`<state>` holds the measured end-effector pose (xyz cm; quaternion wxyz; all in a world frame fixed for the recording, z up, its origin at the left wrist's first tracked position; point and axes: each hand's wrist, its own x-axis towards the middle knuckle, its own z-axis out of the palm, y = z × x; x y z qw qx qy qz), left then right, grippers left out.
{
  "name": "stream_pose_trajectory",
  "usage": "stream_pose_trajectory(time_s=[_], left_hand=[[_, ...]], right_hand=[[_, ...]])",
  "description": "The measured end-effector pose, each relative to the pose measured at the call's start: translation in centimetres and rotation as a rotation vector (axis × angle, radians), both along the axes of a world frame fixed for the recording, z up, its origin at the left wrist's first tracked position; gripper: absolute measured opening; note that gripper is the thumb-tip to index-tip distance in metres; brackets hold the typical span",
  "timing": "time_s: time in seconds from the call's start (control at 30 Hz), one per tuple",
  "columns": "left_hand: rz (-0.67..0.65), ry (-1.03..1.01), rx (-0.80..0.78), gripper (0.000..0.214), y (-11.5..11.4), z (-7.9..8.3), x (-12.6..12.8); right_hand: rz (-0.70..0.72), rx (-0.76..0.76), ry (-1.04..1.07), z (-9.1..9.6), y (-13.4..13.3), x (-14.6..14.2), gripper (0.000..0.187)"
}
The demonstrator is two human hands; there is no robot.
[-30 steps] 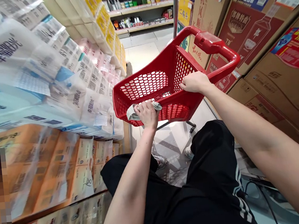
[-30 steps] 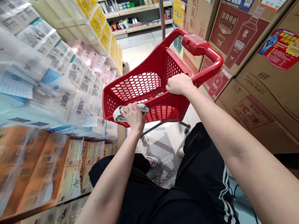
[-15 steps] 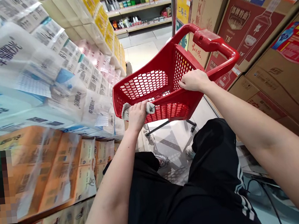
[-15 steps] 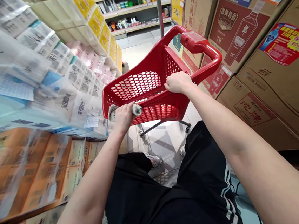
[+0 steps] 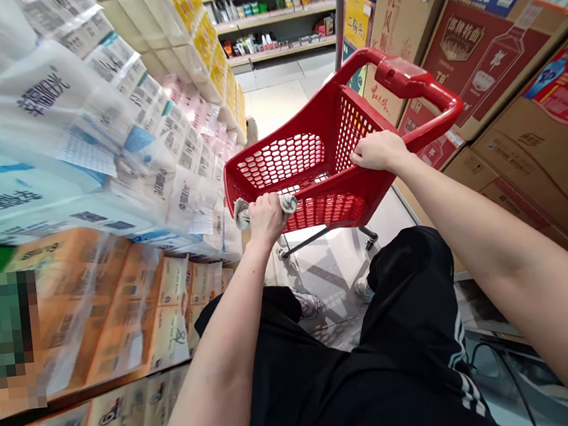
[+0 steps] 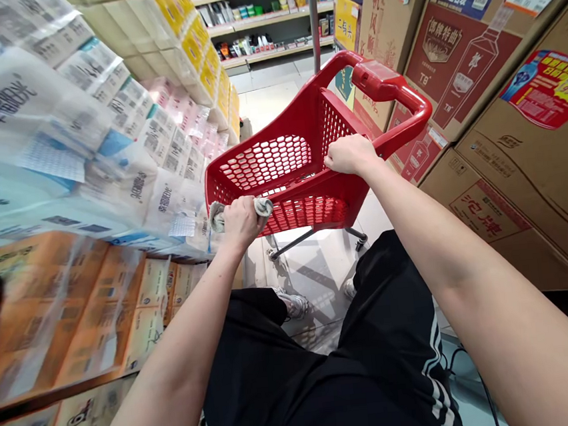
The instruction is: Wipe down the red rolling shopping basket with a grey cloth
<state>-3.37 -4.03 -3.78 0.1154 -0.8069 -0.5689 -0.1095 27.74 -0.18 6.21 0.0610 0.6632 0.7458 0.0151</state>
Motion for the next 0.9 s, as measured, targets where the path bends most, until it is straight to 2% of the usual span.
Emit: stream_pose_trajectory(time_s=[0.27,0.43,0.57,0.73,0.9], left_hand=[[0.001,-0.03,0.049,0.039,-0.4,-1.3,0.3],[0.056,-0.07,0.019,0.036,0.1,-1.0,0.9],[0.044,-0.107,-0.022,0.031,0.6,-0.4,1.3],[0.036,-0.146,-0.009,0.031,1.1,-0.6,1.4],[0.149,-0.198,0.012,0.039,1.3,-0.8,2.7]], right_hand=[[-0.014,0.018,-0.046,0.5,0.1,-0.6,0.046],[-0.007,0.049,-0.066,0.0,0.7,-0.2,0.047],[0.006,0.053,-0.082,-0.3,1.3,0.5,0.047],[0.021,0.063,-0.092,-0.6,2.1,0.9,0.049],[0.036,0.073,-0.098,-0.7,2.6,1.0,0.05]])
